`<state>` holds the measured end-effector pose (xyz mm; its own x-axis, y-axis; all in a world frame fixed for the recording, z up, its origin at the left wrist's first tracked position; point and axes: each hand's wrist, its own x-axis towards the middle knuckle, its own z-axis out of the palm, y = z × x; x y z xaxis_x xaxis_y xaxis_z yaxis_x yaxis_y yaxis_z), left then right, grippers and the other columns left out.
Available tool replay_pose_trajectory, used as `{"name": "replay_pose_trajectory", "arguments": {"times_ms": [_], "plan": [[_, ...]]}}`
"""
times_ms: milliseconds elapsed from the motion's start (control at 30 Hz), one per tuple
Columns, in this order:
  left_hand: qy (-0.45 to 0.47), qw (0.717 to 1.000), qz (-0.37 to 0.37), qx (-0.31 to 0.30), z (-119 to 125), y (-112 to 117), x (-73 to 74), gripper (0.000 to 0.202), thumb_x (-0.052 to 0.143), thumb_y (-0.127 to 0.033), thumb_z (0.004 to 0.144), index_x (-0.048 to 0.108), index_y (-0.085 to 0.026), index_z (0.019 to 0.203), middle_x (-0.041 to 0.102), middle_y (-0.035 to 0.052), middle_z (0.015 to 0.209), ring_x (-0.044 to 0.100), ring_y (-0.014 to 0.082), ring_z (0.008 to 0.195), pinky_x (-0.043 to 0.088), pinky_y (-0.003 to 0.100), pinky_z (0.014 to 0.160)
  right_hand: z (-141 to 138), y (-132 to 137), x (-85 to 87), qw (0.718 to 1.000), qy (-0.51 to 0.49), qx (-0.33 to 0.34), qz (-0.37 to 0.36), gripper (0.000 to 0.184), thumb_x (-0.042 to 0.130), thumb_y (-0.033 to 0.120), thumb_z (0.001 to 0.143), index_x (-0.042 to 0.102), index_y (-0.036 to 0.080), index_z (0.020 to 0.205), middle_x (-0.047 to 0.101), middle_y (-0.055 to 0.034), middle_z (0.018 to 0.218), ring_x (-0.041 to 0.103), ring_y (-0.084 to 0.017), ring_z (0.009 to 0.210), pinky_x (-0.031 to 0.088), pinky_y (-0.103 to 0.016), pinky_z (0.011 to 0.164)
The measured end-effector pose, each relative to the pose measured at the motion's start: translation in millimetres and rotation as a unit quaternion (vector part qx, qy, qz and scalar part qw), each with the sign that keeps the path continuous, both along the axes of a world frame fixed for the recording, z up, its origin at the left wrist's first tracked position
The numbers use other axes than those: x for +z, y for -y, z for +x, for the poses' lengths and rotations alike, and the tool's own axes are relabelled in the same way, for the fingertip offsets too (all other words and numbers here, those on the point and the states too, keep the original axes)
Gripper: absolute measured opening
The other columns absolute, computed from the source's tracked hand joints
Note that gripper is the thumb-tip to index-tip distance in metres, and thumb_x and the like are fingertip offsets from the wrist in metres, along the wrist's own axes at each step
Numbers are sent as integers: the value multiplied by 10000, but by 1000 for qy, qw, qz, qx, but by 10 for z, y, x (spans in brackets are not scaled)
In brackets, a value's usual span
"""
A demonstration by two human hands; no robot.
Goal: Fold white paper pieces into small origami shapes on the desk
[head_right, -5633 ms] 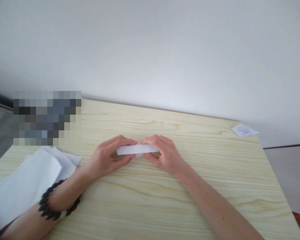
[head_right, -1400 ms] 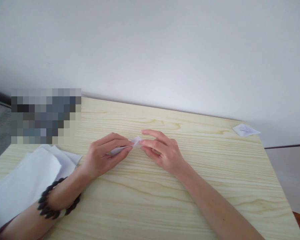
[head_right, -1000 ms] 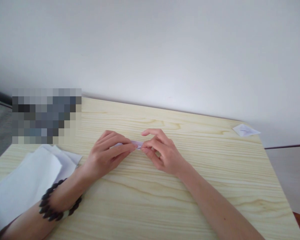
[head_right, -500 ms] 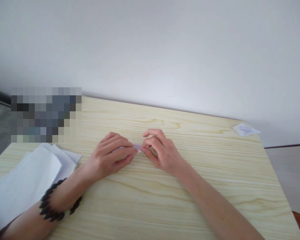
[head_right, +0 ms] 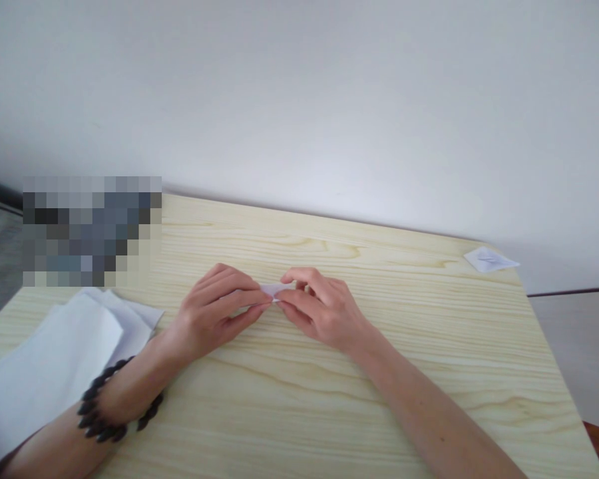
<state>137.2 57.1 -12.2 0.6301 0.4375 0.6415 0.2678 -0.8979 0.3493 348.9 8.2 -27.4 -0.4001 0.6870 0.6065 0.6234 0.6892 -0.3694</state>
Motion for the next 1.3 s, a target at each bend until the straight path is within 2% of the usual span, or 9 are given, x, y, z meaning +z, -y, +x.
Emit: {"name": "replay_pose_trajectory", "arguments": {"times_ms": [300,500,700,1033,1300], "plan": [[21,1000,-10,16,3,0,-9,105,663,-119,814,642,-185,892,680,12,798,606,114,696,454,265,652,0,2,-53,995,-50,-68,55,325,667,117,817,590,291,1081,519,-65,1160,605,-110,765,595,-263,632],[32,999,-15,31,14,8,2,95,672,-117,808,646,-180,874,677,8,793,608,107,688,463,252,643,4,11,-65,994,-26,-80,63,251,693,106,793,650,265,983,531,-51,1091,587,-114,782,573,-251,632],[19,1000,-6,2,-5,-7,-33,111,664,-107,818,646,-172,906,671,20,807,594,109,699,459,255,648,-1,8,-42,996,-16,-71,54,192,669,138,825,673,250,981,575,-51,1029,598,-119,769,567,-254,628],[-14,1000,12,8,-20,-20,-55,101,650,-137,833,633,-191,917,690,6,811,611,116,714,445,271,677,-22,-10,-26,999,-18,-28,6,146,572,121,882,648,196,981,619,-60,980,637,-127,766,552,-260,688],[-3,1000,-9,12,14,12,-13,106,655,-103,805,614,-188,853,676,-2,780,598,116,693,442,276,672,-24,-5,-16,999,-21,-26,11,87,635,149,848,638,188,926,609,-57,956,625,-124,741,543,-255,666]]}}
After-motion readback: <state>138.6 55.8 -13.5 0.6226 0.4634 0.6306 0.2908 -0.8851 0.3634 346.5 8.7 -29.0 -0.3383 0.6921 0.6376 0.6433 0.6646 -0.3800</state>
